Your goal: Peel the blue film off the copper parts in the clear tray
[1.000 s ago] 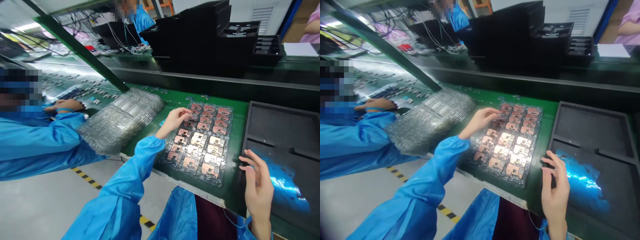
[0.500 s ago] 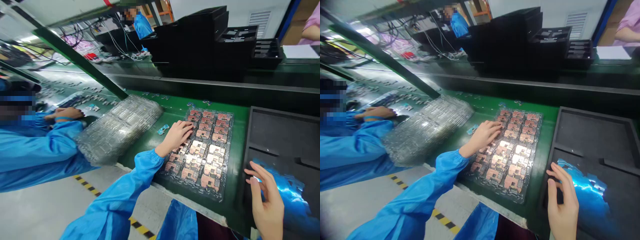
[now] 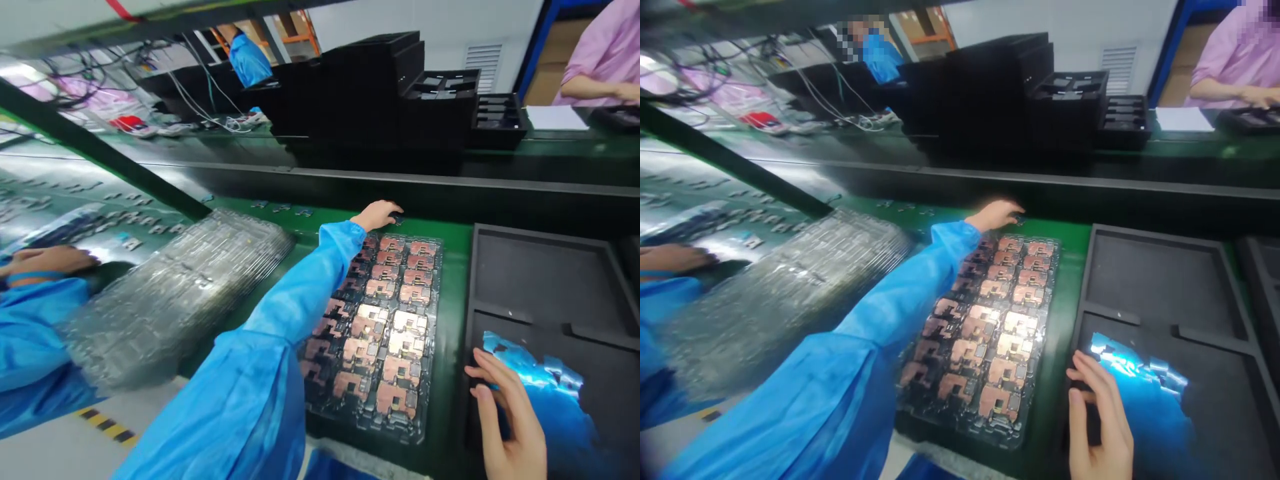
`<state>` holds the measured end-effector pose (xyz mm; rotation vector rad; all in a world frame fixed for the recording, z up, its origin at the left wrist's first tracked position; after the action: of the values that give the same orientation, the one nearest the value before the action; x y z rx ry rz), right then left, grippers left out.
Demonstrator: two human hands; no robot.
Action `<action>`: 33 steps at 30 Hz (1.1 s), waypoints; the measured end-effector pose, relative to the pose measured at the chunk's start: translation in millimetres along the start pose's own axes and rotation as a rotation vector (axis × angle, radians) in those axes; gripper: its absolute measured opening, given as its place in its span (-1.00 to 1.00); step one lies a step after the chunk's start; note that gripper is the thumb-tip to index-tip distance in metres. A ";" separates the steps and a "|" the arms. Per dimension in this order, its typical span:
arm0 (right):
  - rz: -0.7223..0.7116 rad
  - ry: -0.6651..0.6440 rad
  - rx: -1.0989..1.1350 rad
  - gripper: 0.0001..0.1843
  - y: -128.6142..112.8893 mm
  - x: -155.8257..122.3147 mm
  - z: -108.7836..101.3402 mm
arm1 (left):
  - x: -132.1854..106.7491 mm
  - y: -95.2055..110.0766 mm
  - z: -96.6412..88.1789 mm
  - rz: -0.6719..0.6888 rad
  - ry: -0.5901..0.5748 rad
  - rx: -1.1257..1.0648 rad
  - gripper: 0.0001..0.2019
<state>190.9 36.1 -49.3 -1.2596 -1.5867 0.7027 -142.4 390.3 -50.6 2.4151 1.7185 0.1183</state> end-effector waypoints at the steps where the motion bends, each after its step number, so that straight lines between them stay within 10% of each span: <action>1: -0.012 0.005 -0.004 -0.65 -0.4 -0.5 0.5 | 5.3 -1.8 1.9 0.004 -0.007 -0.016 -0.56; 9: -0.050 0.063 -0.015 -0.67 -18.8 8.7 -0.9 | -26.3 31.8 -37.6 -0.053 0.168 -0.169 -0.90; 12: 0.012 0.114 0.039 -0.68 -35.0 19.0 -3.3 | -85.9 90.4 -52.0 -0.057 0.249 -0.360 -0.79; 20: 0.196 0.160 0.349 -0.81 -56.8 38.0 6.4 | -242.9 243.0 -23.1 -0.114 -0.115 -1.266 -0.84; 33: 0.306 0.238 0.397 -0.75 -44.8 20.6 10.2 | -297.1 266.9 19.2 -0.339 0.213 -1.507 -0.72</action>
<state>163.6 43.2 -7.6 -1.2423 -1.0103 0.9663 10.5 23.3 -8.6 1.0002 1.2136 1.1409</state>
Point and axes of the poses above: each hand's wrist, its own x-axis towards the middle knuckle, its own z-axis out of the palm, y = z × x, the point moved 5 cm from there along x, towards the middle knuckle, and after that the axes turned 4 degrees about x, right-handed, at the moved point
